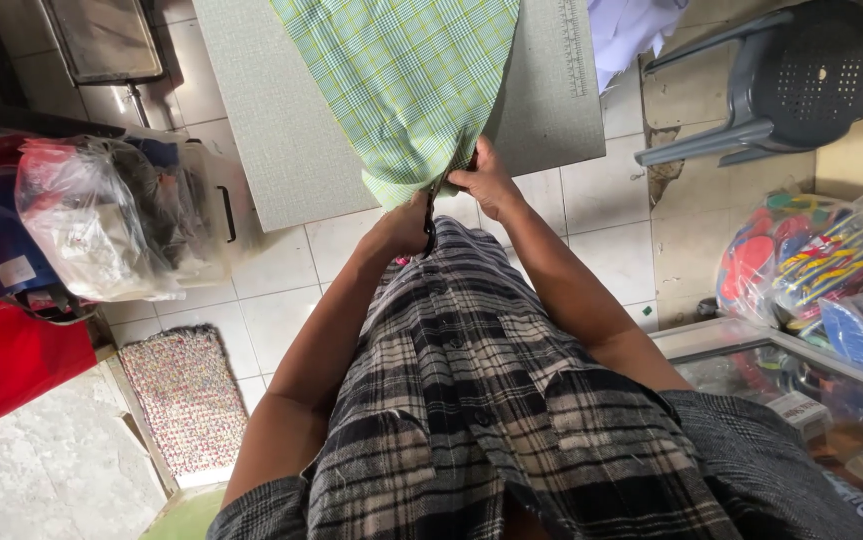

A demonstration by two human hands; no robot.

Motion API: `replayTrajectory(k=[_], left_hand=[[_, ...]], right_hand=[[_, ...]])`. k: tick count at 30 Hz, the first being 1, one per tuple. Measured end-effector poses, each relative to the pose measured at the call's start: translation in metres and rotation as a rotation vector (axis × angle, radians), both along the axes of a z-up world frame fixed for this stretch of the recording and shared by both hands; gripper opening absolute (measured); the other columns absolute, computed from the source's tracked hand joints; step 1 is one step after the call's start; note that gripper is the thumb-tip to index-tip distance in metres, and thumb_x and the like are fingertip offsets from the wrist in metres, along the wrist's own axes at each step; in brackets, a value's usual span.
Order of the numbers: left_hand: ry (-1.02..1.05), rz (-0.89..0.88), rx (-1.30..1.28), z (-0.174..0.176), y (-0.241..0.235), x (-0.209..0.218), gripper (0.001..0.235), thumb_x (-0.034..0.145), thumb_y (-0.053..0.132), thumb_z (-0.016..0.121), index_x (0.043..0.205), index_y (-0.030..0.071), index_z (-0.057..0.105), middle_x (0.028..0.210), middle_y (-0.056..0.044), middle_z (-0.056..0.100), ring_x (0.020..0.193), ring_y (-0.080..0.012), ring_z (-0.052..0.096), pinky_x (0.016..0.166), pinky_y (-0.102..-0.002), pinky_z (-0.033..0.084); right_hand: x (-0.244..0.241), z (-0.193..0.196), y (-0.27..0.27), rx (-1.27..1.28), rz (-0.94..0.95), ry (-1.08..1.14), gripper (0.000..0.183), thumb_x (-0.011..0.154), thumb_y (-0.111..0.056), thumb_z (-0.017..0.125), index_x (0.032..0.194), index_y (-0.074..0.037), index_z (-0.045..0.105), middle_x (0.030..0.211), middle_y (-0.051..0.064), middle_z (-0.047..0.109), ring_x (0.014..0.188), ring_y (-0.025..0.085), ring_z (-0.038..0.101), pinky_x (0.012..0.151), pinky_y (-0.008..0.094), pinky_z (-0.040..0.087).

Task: Cutting patterned fabric with scissors on a work table in a sewing environment.

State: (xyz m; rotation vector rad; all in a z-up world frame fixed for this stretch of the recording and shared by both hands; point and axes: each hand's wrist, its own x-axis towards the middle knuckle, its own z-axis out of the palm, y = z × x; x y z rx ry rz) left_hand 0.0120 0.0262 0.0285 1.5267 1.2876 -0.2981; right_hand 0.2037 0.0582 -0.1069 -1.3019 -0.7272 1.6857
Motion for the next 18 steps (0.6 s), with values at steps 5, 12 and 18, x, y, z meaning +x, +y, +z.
replayTrajectory(k=[5,12,18], left_hand=[[-0.011,-0.031,-0.008,0.013,0.012,0.008,0.053,0.086,0.03,0.071,0.124,0.006,0.042,0.119,-0.03,0.066,0.118,-0.0527,0.061,0.103,-0.06,0.047],[-0.03,0.003,0.006,-0.027,0.013,0.007,0.055,0.085,0.032,0.076,0.123,0.01,0.042,0.114,-0.026,0.067,0.116,-0.0511,0.062,0.1,-0.06,0.049],[-0.014,0.009,0.032,-0.027,0.007,0.002,0.054,0.085,0.031,0.074,0.123,0.012,0.042,0.11,-0.025,0.068,0.111,-0.0493,0.066,0.096,-0.06,0.052]], right_hand=[[0.002,-0.014,0.0,-0.003,0.007,-0.007,0.062,0.073,0.014,0.074,0.125,-0.014,0.057,0.112,0.012,0.067,0.095,0.03,0.07,0.07,0.039,0.067],[0.002,-0.016,-0.002,0.0,0.033,-0.038,0.065,0.073,0.013,0.075,0.129,-0.013,0.055,0.112,0.01,0.067,0.097,0.028,0.069,0.074,0.036,0.065],[0.008,0.003,0.007,-0.019,-0.061,-0.141,0.052,0.073,0.003,0.082,0.12,-0.009,0.062,0.113,0.012,0.07,0.1,0.027,0.067,0.077,0.04,0.062]])
